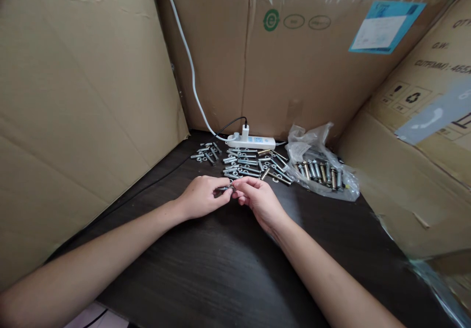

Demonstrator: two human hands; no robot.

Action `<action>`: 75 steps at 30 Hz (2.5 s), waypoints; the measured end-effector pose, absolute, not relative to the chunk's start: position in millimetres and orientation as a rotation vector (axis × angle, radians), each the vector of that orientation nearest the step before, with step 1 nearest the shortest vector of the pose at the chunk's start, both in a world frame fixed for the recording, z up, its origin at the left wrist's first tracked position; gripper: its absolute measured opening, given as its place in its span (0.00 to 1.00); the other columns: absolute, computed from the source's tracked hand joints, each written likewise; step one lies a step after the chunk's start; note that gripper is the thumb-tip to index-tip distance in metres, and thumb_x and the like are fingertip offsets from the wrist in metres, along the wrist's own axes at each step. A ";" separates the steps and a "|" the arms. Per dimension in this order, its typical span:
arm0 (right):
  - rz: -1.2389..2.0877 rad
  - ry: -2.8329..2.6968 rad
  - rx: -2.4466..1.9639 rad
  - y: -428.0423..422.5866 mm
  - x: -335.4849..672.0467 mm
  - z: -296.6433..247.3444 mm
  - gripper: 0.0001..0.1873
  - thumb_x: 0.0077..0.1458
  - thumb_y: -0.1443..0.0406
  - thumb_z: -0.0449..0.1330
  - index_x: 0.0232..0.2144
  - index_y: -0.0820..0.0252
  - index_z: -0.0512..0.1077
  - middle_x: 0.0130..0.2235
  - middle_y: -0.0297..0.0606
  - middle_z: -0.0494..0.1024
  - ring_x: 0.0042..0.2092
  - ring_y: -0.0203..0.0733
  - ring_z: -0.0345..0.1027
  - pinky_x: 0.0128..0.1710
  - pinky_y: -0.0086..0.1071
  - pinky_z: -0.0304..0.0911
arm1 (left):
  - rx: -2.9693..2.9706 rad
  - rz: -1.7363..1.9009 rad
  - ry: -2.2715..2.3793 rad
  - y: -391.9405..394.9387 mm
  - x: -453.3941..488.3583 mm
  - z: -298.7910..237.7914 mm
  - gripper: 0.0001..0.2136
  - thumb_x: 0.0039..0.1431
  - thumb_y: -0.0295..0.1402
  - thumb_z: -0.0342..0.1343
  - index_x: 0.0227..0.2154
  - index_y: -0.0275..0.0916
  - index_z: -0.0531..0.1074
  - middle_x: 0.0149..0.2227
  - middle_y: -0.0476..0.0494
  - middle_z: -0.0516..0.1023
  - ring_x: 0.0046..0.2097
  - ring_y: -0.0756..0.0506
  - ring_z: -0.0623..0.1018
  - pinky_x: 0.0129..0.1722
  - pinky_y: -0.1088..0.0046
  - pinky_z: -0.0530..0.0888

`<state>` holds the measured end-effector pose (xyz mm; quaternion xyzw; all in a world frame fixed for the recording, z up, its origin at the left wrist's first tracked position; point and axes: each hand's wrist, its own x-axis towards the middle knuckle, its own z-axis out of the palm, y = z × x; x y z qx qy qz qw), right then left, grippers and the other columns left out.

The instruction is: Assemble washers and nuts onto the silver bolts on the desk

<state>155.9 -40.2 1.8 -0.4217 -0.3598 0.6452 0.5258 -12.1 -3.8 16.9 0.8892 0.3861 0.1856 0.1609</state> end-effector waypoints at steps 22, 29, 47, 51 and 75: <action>1.510 -0.921 -0.911 -39.0 164.7 7.7 0.06 0.46 0.67 0.64 0.29 0.59 0.70 0.28 0.33 0.73 0.34 0.36 0.69 0.35 0.30 0.63 | 2.592 0.499 1.017 -5.9 -12.2 20.5 0.13 0.61 0.42 0.46 0.36 0.42 0.72 0.29 0.51 0.76 0.28 0.50 0.72 0.26 0.76 0.60; 1.418 -1.078 -1.004 -37.7 162.8 3.7 0.08 0.45 0.65 0.65 0.30 0.59 0.71 0.31 0.32 0.73 0.30 0.31 0.63 0.29 0.27 0.58 | 2.535 0.479 1.056 -5.8 -12.6 19.8 0.13 0.61 0.43 0.45 0.44 0.45 0.68 0.32 0.51 0.77 0.30 0.48 0.74 0.28 0.75 0.63; 1.194 -1.494 -1.088 -39.3 165.4 8.5 0.12 0.54 0.56 0.58 0.33 0.59 0.67 0.25 0.32 0.72 0.28 0.35 0.67 0.27 0.30 0.59 | 2.459 0.529 0.983 -5.6 -13.6 19.4 0.10 0.62 0.38 0.44 0.37 0.41 0.68 0.27 0.51 0.72 0.27 0.50 0.70 0.27 0.76 0.62; 1.203 -1.470 -1.101 -39.4 164.1 5.9 0.13 0.53 0.55 0.59 0.32 0.59 0.67 0.25 0.31 0.71 0.26 0.35 0.67 0.26 0.29 0.57 | 2.425 0.551 0.943 -5.2 -12.9 18.5 0.10 0.62 0.37 0.44 0.37 0.40 0.67 0.27 0.51 0.72 0.27 0.51 0.69 0.28 0.76 0.62; 0.526 -1.988 -1.684 -30.8 224.2 32.1 0.07 0.52 0.62 0.57 0.28 0.57 0.73 0.26 0.35 0.75 0.28 0.39 0.66 0.28 0.32 0.58 | 2.416 0.715 0.949 -3.7 -12.8 15.5 0.11 0.62 0.38 0.44 0.36 0.41 0.70 0.29 0.52 0.72 0.28 0.52 0.68 0.31 0.76 0.65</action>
